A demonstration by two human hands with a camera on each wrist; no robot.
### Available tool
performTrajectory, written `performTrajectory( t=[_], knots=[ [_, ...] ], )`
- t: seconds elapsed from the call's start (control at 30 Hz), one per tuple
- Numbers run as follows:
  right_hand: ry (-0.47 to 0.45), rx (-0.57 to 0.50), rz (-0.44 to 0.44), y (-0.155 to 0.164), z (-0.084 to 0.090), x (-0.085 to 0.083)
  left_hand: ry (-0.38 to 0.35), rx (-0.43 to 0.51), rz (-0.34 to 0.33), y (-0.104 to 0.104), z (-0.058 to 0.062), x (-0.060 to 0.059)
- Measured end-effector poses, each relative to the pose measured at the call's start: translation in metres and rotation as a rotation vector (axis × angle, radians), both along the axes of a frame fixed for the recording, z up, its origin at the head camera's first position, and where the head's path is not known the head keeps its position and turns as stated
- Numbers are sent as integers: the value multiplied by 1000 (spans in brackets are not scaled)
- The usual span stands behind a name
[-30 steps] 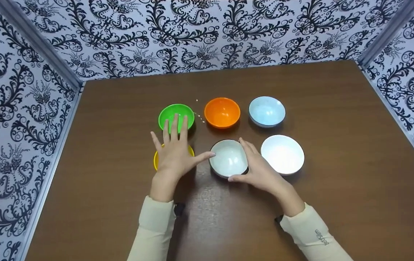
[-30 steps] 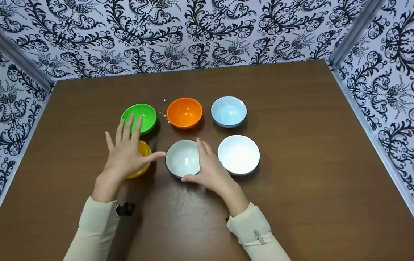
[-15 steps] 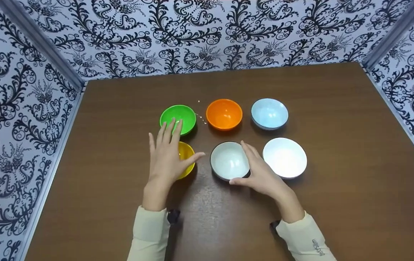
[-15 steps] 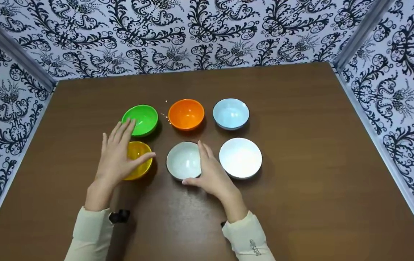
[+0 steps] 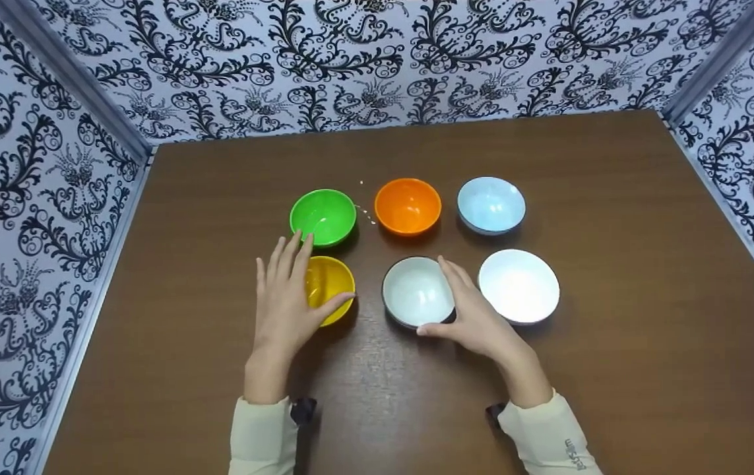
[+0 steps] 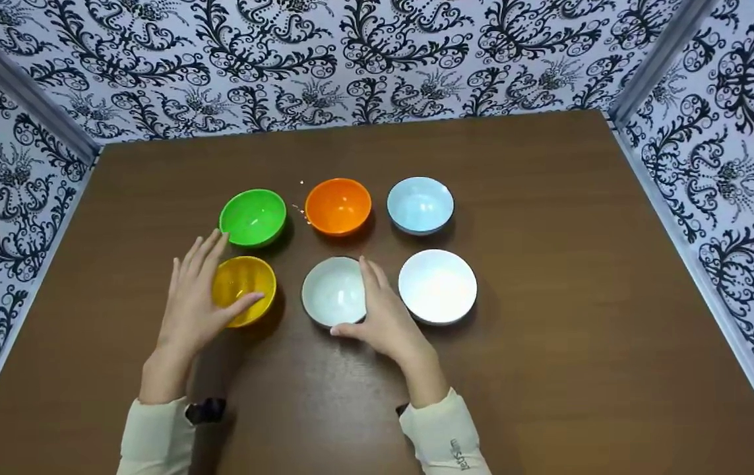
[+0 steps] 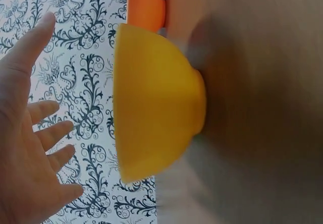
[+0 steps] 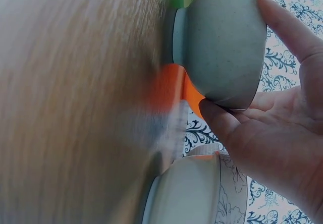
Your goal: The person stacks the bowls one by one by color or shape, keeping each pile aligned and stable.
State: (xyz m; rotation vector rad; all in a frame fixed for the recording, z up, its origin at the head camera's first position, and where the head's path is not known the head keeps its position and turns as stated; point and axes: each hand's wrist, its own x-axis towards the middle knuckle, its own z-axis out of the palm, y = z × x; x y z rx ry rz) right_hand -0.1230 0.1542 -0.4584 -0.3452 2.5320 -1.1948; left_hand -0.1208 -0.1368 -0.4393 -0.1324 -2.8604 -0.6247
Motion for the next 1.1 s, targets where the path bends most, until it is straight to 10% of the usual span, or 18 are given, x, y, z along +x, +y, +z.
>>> performTrajectory(
  t=[1.1],
  knots=[
    [-31,-18,-10,1,-1,-1,-267,315,141,-14,-36,25]
  ],
)
